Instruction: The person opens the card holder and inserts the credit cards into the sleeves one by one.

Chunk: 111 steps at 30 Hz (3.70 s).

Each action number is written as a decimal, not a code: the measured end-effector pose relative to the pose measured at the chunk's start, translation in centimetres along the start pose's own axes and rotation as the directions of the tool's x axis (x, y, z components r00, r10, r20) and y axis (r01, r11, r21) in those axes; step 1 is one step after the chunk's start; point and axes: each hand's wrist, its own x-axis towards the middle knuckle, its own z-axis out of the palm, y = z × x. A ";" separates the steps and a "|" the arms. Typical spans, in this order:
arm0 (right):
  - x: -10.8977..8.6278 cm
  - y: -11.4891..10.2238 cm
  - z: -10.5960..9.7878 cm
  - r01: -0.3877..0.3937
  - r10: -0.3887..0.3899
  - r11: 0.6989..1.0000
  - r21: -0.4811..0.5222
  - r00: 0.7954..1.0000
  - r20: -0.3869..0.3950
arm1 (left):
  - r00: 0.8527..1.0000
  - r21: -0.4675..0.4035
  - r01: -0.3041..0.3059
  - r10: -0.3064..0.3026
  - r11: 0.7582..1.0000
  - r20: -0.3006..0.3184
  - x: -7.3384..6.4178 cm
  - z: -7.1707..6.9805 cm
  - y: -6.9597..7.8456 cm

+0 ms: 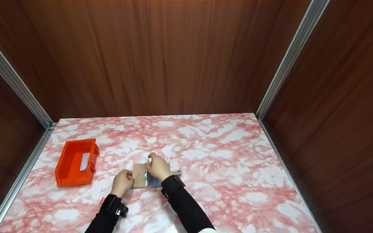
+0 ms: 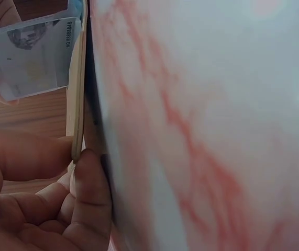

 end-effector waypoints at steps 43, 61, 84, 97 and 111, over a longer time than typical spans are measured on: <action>-3.6 2.1 -1.5 0.004 -0.017 0.975 -0.221 0.998 -0.058 | 1.000 0.005 -0.021 0.021 1.000 -0.018 -0.1 0.0 0.0; -5.5 2.8 -1.6 -0.010 -0.001 0.967 -0.255 0.999 -0.041 | 0.999 0.022 -0.026 0.026 0.999 -0.018 -0.1 0.1 0.0; -5.8 2.9 -1.0 -0.074 0.078 0.947 -0.313 0.997 0.001 | 1.000 0.014 -0.022 0.022 1.000 -0.020 -0.1 0.2 0.1; -5.6 2.9 -0.6 -0.103 0.109 0.927 -0.360 0.994 -0.004 | 1.000 -0.006 -0.007 0.007 1.000 -0.024 -0.2 -0.2 0.0; -5.6 3.3 -0.4 -0.096 0.099 0.930 -0.355 0.995 -0.010 | 0.993 -0.022 -0.056 0.054 0.998 -0.108 0.7 -2.3 -0.5</action>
